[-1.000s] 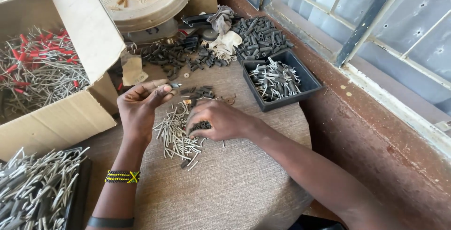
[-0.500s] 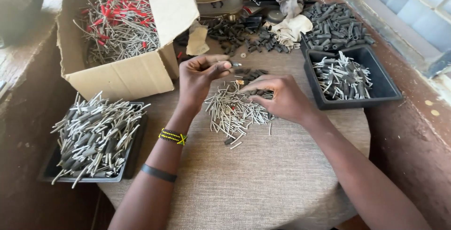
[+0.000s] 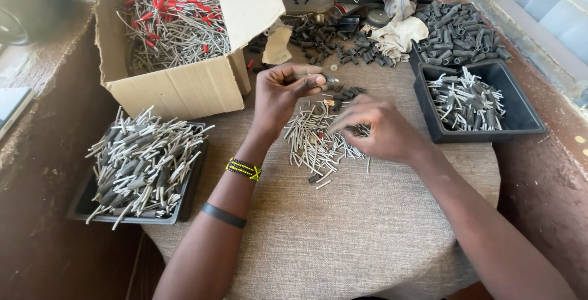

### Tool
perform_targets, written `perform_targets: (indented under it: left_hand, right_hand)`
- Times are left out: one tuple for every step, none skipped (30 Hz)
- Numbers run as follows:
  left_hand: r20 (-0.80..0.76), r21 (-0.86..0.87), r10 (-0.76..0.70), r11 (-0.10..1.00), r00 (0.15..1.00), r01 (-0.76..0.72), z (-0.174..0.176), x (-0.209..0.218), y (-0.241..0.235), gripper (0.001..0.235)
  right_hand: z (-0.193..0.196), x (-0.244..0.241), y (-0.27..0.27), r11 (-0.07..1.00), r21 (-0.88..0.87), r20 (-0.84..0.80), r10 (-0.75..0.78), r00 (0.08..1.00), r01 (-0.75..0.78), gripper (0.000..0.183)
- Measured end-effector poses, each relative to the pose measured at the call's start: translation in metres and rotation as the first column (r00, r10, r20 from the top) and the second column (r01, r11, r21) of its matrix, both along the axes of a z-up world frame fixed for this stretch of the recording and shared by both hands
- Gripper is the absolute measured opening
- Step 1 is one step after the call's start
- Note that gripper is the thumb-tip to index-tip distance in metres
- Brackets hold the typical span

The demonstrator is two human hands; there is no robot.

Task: Assembling small metal pins into black rubber sleeves by hand.

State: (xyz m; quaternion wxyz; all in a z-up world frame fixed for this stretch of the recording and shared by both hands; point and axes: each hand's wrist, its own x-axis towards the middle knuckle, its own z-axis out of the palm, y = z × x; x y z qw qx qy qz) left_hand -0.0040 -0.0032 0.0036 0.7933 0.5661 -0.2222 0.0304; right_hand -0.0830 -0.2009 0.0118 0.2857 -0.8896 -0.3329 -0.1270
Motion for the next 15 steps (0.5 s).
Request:
perform_targets:
  left_hand:
    - [0.005, -0.002, 0.002, 1.0, 1.0, -0.002, 0.0, 0.0, 0.0, 0.03]
    - [0.0, 0.003, -0.006, 1.0, 1.0, 0.006, -0.001, 0.0, -0.001, 0.03]
    - [-0.005, 0.009, -0.014, 1.0, 1.0, 0.014, -0.001, 0.0, -0.001, 0.031]
    - [0.0, 0.008, -0.012, 1.0, 1.0, 0.012, -0.002, 0.002, -0.001, 0.031]
    - [-0.003, 0.01, -0.019, 1.0, 1.0, 0.019, -0.004, 0.003, -0.002, 0.03]
    - [-0.005, 0.011, -0.025, 1.0, 1.0, 0.025, -0.006, 0.004, -0.002, 0.03]
    - [-0.009, 0.01, -0.022, 1.0, 1.0, 0.022, -0.006, 0.005, -0.003, 0.03]
    - [-0.008, 0.002, -0.027, 1.0, 1.0, 0.027, -0.007, 0.005, -0.004, 0.031]
    - [-0.009, -0.007, -0.035, 0.999, 0.999, 0.035, -0.007, 0.005, -0.006, 0.032]
    - [-0.014, -0.008, -0.034, 0.999, 0.999, 0.034, -0.007, 0.004, -0.004, 0.032]
    - [-0.024, -0.017, -0.038, 0.999, 0.999, 0.038, -0.006, 0.003, -0.003, 0.031]
    - [-0.035, -0.026, -0.043, 0.999, 0.998, 0.042, -0.004, 0.002, -0.002, 0.031]
    - [-0.035, -0.024, -0.046, 0.999, 0.998, 0.045, -0.005, 0.003, 0.0, 0.031]
    - [-0.046, -0.044, -0.044, 0.998, 0.998, 0.042, -0.005, 0.003, 0.001, 0.032]
    - [-0.053, -0.064, -0.045, 0.997, 0.998, 0.041, -0.004, 0.004, 0.002, 0.032]
  right_hand:
    - [0.0, -0.003, 0.005, 1.0, -0.002, 0.005, 0.002, 1.0, -0.002, 0.014]
    - [-0.001, -0.006, 0.01, 0.997, 0.004, -0.062, 0.082, 0.995, -0.082, 0.014]
    - [-0.002, -0.01, 0.014, 0.987, 0.016, -0.128, 0.161, 0.979, -0.16, 0.015]
    - [0.0, -0.012, 0.018, 0.987, 0.015, -0.124, 0.163, 0.979, -0.162, 0.015]
    - [0.002, -0.014, 0.022, 0.977, -0.018, -0.165, 0.208, 0.964, -0.213, 0.02]
    - [0.003, -0.017, 0.026, 0.963, -0.048, -0.206, 0.25, 0.946, -0.265, 0.026]
    - [0.001, -0.015, 0.027, 0.962, -0.048, -0.21, 0.253, 0.944, -0.269, 0.026]
    - [-0.002, -0.014, 0.027, 0.962, -0.056, -0.214, 0.249, 0.945, -0.266, 0.024]
    - [-0.004, -0.013, 0.027, 0.963, -0.064, -0.219, 0.242, 0.945, -0.262, 0.023]
    - [-0.007, -0.012, 0.026, 0.963, -0.063, -0.224, 0.243, 0.944, -0.263, 0.023]
    - [-0.01, -0.011, 0.024, 0.967, -0.041, -0.188, 0.241, 0.952, -0.253, 0.021]
    - [-0.012, -0.01, 0.021, 0.97, -0.018, -0.153, 0.237, 0.959, -0.243, 0.018]
    - [-0.011, -0.007, 0.016, 0.971, -0.016, -0.152, 0.235, 0.96, -0.24, 0.018]
    - [-0.01, -0.005, 0.011, 0.974, 0.1, -0.06, 0.212, 0.975, -0.205, 0.014]
    - [-0.008, -0.002, 0.005, 0.96, 0.216, 0.035, 0.174, 0.984, -0.177, 0.011]
